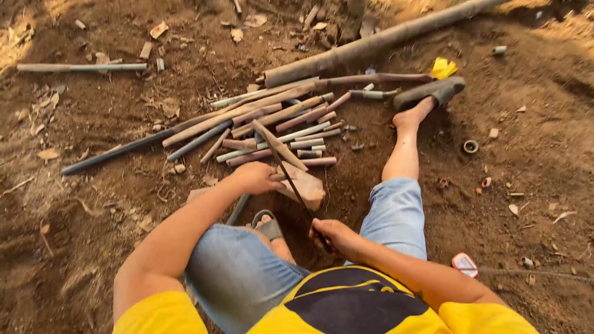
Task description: Cutting a small PVC pipe using a handheld hacksaw blade while sitting on the ground.
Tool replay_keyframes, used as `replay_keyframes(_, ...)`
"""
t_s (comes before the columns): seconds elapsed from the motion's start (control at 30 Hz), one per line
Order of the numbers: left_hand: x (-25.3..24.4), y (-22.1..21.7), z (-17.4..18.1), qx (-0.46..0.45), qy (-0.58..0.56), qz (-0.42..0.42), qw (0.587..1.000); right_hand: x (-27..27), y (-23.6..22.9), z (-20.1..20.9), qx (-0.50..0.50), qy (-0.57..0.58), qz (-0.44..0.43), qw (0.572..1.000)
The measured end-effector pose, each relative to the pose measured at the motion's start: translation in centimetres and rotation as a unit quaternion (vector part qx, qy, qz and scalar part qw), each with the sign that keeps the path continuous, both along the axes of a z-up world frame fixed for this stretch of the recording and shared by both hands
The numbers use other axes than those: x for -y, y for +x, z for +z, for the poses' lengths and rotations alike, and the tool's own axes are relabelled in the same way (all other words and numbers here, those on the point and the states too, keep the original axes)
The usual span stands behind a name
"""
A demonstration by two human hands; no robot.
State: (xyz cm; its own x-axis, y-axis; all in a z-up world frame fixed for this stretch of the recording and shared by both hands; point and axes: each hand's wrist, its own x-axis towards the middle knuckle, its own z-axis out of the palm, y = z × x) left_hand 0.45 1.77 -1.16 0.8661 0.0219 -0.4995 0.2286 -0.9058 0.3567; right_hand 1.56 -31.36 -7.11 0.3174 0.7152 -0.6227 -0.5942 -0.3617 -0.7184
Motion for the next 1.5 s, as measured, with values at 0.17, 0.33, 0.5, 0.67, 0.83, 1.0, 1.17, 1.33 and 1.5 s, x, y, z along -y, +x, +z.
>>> replay_keyframes(0.17,0.1,-1.0,2.0,0.005,0.010,0.014,1.000,-0.1,-0.4,1.9,0.014,0.016,0.000,1.000)
replay_keyframes(0.33,0.9,-1.2,7.2,0.042,0.051,-0.009,0.998,-0.1,0.0,3.6,0.073,0.062,-0.001,0.995)
replay_keyframes(0.5,2.0,-2.1,7.8,0.069,0.147,-0.060,0.985,0.4,-0.2,3.7,0.119,0.086,0.005,0.989)
replay_keyframes(0.67,1.5,-3.2,6.1,0.066,0.163,-0.051,0.983,1.4,-0.4,2.0,0.149,0.094,0.014,0.984)
replay_keyframes(0.83,3.1,-5.6,9.1,0.060,0.168,-0.046,0.983,2.4,-0.5,0.7,0.179,0.111,0.007,0.978)
replay_keyframes(1.0,3.1,-7.3,6.3,0.060,0.252,-0.044,0.965,3.0,-0.2,-2.5,0.277,0.159,-0.001,0.948)
replay_keyframes(1.17,6.6,-10.6,5.8,0.319,0.276,-0.087,0.903,6.2,-1.9,-0.7,0.222,0.124,0.037,0.966)
replay_keyframes(1.33,10.5,-9.8,5.0,0.432,0.225,-0.078,0.870,8.7,-1.8,-2.1,0.294,0.110,0.027,0.949)
replay_keyframes(1.5,12.5,-6.8,0.4,0.284,0.176,-0.046,0.941,11.4,-1.4,-5.0,0.330,0.030,0.039,0.943)
